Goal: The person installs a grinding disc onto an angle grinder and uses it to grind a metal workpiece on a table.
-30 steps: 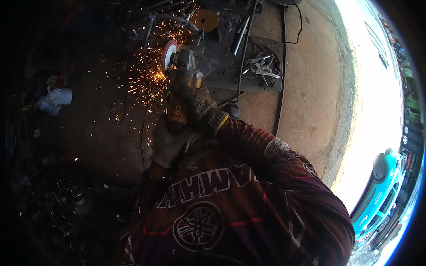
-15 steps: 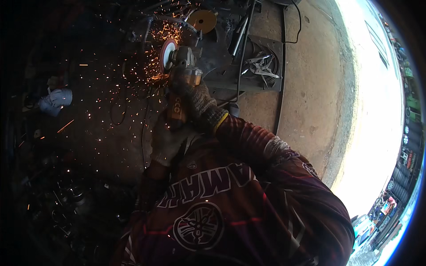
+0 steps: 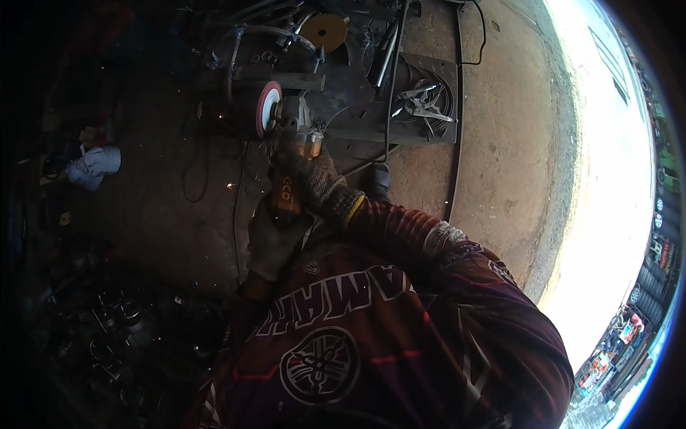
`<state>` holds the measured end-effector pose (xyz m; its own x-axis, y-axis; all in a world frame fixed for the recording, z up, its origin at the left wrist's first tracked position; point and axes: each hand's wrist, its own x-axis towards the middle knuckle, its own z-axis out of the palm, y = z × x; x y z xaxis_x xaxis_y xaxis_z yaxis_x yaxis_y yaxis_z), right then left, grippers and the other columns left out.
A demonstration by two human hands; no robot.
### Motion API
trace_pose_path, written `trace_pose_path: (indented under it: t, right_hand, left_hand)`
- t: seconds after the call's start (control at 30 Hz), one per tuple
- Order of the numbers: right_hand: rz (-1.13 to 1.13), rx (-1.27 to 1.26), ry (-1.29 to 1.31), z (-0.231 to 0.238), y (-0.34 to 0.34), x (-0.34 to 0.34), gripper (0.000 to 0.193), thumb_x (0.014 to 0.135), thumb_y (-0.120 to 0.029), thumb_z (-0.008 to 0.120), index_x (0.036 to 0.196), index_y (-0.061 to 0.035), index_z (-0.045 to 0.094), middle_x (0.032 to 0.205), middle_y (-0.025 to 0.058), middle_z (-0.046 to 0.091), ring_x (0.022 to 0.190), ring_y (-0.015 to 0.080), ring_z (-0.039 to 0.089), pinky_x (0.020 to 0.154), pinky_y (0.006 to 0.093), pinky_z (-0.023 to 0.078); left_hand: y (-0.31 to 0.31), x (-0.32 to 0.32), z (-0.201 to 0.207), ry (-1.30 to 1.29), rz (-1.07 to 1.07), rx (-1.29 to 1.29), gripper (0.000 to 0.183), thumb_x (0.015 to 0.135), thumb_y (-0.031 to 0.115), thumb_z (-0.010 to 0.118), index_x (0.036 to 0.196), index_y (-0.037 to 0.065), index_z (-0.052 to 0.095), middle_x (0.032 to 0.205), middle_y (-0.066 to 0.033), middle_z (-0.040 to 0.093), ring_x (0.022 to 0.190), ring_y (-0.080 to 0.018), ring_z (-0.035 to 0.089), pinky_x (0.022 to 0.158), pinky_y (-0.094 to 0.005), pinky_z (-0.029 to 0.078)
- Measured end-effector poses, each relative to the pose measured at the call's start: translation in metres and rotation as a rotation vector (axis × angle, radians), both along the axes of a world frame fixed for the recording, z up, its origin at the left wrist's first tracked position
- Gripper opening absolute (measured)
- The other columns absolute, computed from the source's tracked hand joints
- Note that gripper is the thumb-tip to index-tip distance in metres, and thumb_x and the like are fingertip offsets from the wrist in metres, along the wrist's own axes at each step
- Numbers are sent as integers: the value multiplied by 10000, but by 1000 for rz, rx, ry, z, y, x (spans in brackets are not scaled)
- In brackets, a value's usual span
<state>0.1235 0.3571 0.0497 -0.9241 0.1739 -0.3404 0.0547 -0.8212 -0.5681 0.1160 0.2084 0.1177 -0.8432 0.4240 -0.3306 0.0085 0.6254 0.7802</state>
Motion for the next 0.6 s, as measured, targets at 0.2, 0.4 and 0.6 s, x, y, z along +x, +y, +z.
trace_pose_path:
  t: [0.2,0.4,0.6]
  right_hand:
    - [-79,-97,-18,4,-4,-4,378,922,-155,782,1225,-59,577,991,88,682,864,254,718,745,416,621]
    - [-109,-77,-35,9,-1,-11,380,917,-150,784,1227,-53,587,1003,98,691,858,261,723,744,415,625]
    - [-96,0,-51,8,10,-18,388,918,-155,782,1238,-49,591,1026,100,696,876,253,726,757,414,627]
  left_hand:
    - [2,-2,10,-74,-5,-18,741,744,319,863,1349,0,577,1184,-164,714,1087,-270,712,920,-395,562]
    - [0,-7,0,9,-29,-52,744,758,350,850,1357,5,576,1194,-162,715,1085,-277,714,918,-398,559]
    - [6,-13,4,-20,-9,-33,775,749,413,887,1332,8,576,1171,-204,708,1062,-351,718,890,-448,569]
